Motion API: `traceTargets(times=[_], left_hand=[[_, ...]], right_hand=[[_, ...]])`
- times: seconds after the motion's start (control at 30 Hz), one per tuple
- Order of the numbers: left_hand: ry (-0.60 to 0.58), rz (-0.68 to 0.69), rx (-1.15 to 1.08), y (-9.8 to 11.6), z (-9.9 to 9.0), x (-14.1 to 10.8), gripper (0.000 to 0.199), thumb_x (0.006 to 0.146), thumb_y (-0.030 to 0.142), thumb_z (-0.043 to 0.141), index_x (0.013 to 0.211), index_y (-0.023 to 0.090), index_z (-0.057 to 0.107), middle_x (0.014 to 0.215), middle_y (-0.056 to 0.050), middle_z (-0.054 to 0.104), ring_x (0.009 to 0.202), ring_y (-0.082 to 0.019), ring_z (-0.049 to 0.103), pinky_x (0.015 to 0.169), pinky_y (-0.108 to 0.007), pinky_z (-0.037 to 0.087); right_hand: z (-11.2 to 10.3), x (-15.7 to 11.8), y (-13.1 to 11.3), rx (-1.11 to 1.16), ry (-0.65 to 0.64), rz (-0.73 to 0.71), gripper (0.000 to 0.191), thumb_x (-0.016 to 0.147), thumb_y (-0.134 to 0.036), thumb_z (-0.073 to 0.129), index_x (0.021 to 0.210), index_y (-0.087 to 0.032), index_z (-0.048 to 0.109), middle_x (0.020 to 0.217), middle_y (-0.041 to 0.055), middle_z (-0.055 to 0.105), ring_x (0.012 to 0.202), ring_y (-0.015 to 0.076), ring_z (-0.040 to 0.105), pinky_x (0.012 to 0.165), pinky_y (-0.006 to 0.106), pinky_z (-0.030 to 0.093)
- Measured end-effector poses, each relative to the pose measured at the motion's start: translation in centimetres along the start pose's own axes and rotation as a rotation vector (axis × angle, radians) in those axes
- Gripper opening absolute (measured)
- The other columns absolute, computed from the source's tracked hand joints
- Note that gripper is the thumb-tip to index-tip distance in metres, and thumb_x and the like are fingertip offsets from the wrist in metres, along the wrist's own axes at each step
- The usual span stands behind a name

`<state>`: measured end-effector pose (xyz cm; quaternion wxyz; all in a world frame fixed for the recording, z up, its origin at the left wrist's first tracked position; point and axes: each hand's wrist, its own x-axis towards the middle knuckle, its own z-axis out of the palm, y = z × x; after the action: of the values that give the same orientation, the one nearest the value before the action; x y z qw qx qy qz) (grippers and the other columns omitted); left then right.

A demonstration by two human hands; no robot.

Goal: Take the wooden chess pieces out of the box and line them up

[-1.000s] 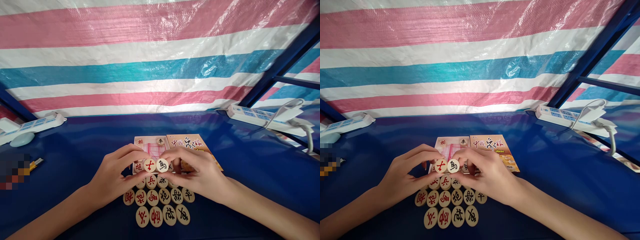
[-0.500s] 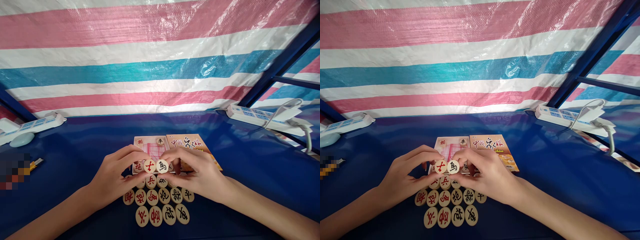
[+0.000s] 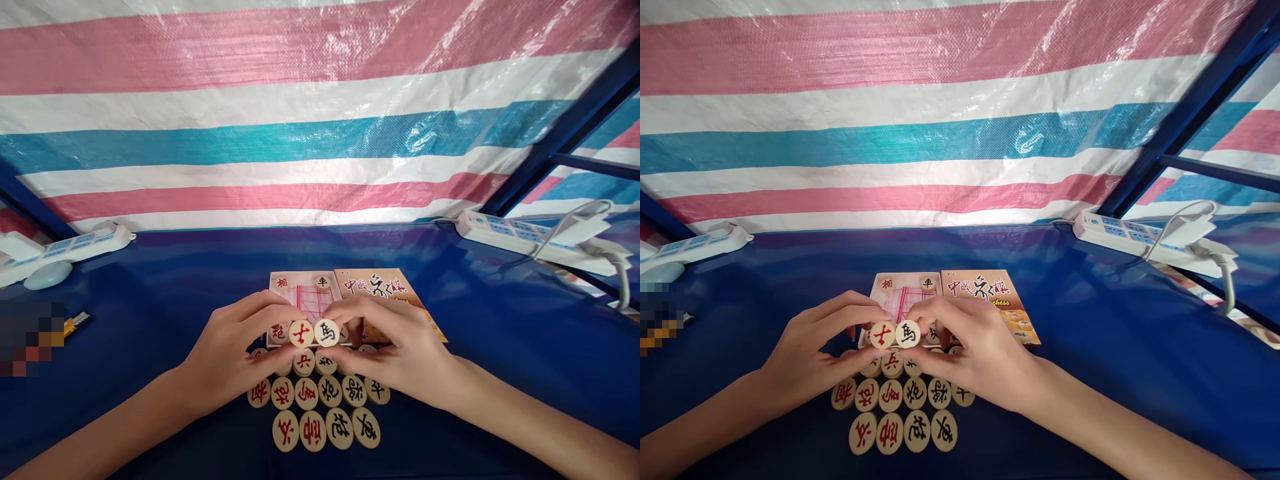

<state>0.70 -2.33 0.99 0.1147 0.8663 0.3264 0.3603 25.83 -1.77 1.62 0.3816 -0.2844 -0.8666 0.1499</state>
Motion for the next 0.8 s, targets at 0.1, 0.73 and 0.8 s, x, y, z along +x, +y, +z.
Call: traceTargets(times=[0.1,0.73,0.8], left_hand=[[0.008,0.006,-0.01,-0.06,0.01,0.05,0.028,0.088,0.017,0.068,0.115,0.025,0.064,0.107,0.001,0.066,0.092,-0.008,0.064,0.084,-0.017,0.052],[-0.009,-0.002,-0.03,0.27,-0.03,0.08,0.027,0.088,0.016,0.067,0.114,0.024,0.065,0.104,0.0,0.066,0.087,-0.009,0.066,0.081,-0.019,0.055],[-0.006,0.002,-0.029,0.34,-0.03,0.06,0.026,0.088,0.016,0.067,0.113,0.024,0.065,0.104,0.0,0.067,0.086,-0.009,0.066,0.081,-0.019,0.055]], right_hand=[[-0.01,-0.04,0.02,-0.001,0.017,-0.012,0.027,0.085,-0.026,0.075,0.107,-0.02,0.061,0.079,-0.0042,0.062,0.063,0.0065,0.057,0.056,0.022,0.044],[-0.02,-0.12,-0.02,0.031,0.015,-0.027,0.024,0.085,-0.026,0.074,0.105,-0.02,0.061,0.079,-0.0022,0.063,0.064,0.0088,0.057,0.055,0.023,0.044],[-0.07,-0.09,-0.08,0.023,0.016,-0.026,0.024,0.085,-0.026,0.074,0.104,-0.02,0.061,0.079,-0.0021,0.064,0.064,0.009,0.058,0.055,0.023,0.044]])
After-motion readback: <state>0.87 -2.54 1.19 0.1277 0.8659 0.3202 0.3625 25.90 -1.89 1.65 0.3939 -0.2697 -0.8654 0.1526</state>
